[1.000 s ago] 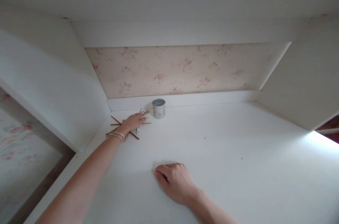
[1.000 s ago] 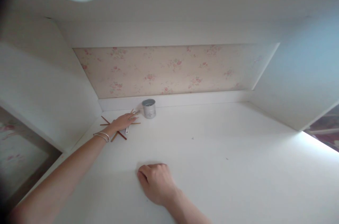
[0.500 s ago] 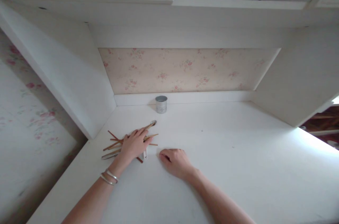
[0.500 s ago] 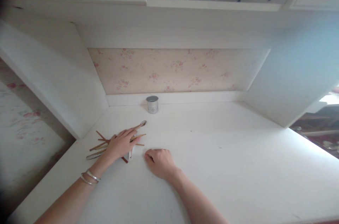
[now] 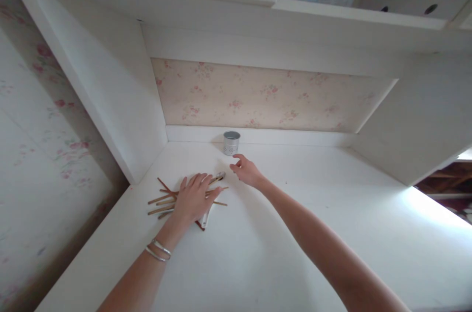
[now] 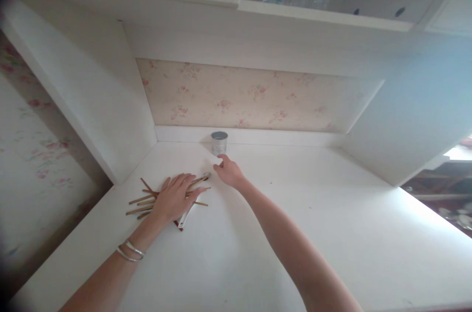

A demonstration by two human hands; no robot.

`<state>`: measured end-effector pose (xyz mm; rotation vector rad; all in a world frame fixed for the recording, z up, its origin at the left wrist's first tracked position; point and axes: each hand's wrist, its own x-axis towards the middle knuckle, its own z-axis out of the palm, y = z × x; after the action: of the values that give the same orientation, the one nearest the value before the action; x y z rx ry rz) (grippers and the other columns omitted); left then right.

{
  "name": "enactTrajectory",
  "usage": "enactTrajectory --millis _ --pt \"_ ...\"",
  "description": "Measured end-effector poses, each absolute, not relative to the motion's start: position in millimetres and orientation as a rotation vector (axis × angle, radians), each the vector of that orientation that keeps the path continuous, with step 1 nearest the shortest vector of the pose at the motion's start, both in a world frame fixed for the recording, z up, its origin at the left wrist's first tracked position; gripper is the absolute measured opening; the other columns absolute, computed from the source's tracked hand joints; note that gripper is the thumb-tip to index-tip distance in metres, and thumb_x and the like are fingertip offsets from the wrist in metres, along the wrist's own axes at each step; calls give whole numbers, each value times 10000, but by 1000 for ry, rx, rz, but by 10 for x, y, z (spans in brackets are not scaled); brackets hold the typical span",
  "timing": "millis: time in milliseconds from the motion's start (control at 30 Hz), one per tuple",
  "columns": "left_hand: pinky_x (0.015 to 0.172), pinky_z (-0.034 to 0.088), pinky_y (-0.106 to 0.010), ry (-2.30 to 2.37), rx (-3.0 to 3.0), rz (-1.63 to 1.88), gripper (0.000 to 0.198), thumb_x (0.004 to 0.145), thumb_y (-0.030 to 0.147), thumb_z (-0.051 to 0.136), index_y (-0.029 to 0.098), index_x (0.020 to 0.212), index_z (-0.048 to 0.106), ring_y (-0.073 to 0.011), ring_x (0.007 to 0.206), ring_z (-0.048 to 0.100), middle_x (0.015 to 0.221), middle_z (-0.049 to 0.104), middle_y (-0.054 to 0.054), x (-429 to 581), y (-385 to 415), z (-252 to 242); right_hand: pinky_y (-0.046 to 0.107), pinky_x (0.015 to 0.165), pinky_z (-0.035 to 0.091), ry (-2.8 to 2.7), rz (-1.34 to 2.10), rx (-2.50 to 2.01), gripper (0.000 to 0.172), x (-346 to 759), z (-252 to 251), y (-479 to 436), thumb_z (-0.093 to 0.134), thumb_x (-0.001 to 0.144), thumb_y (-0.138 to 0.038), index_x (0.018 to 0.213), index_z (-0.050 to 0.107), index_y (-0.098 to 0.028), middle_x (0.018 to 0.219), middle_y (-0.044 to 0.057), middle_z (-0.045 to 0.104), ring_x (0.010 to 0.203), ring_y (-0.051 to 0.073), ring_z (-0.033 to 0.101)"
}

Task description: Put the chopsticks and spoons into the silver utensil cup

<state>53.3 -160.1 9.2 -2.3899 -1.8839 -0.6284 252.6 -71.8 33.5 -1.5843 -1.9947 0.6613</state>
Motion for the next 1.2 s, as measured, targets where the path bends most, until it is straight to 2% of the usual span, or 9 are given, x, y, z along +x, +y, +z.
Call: enactTrajectory --millis 133,267,333,467,533,700,867,1000,1200 --pt "1029 309 -434 -1752 -2348 -778 383 923 431 335 217 1129 576 -249 1098 508 1143 609 -89 561 -1691 147 318 748 452 -2005 573 -1673 631 2386 459 -268 511 855 -347 1409 248 -199 1012 89 671 831 211 633" --pt "942 383 -419 -1631 -2393 -873 285 924 339 375 213 1053 595 -238 1024 531 1044 630 -81 658 -1847 217 375 816 440 -2004 504 -1757 694 2282 483 1 498 864 -328 1439 157 -145 1082 159 648 962 267 611" --pt "916 399 -415 -1562 -2441 -903 254 925 302 376 216 1017 596 -227 979 543 991 636 -76 721 -1938 262 389 820 439 -2000 473 -1790 652 2262 472 49 492 868 -340 1422 206 -150 1098 171 640 987 285 608" --pt "796 453 -370 -1425 -2625 -858 263 934 281 336 235 928 595 -196 824 584 823 638 -67 837 -2140 310 400 805 439 -1959 378 -1844 392 2284 459 29 397 917 -332 1272 404 -165 1088 171 637 999 300 609" --pt "711 468 -338 -1319 -2762 -771 278 939 282 310 246 938 586 -183 759 599 771 637 -56 893 -2243 290 392 794 439 -1933 330 -1856 323 2317 478 -9 349 938 -331 1186 463 -158 1052 171 645 986 296 613" --pt "641 464 -287 -1226 -3008 -512 243 929 294 331 251 966 567 -172 705 630 765 667 -34 1029 -2396 160 349 759 436 -1879 235 -1810 321 2427 612 -189 320 950 -374 1148 484 -182 997 130 658 934 265 623" --pt "662 454 -261 -1251 -3112 -341 258 921 306 357 227 853 593 -168 723 639 792 677 -23 1066 -2355 78 280 700 431 -1858 209 -1663 313 2601 721 -605 329 944 -394 1146 483 -212 977 63 663 803 183 636" --pt "665 444 -264 -1295 -3113 -357 275 922 311 351 224 848 602 -171 736 642 805 684 -24 1070 -2326 76 262 618 429 -1783 300 -1477 305 2765 642 -1106 368 919 -429 1081 513 -215 865 27 669 638 149 615" --pt "669 438 -265 -1361 -3125 -396 299 921 340 355 229 860 626 -172 752 649 817 696 -19 1112 -2336 110 253 587 437 -1725 364 -1442 332 2894 366 -1732 369 909 -466 1037 541 -212 808 28 661 648 154 618"
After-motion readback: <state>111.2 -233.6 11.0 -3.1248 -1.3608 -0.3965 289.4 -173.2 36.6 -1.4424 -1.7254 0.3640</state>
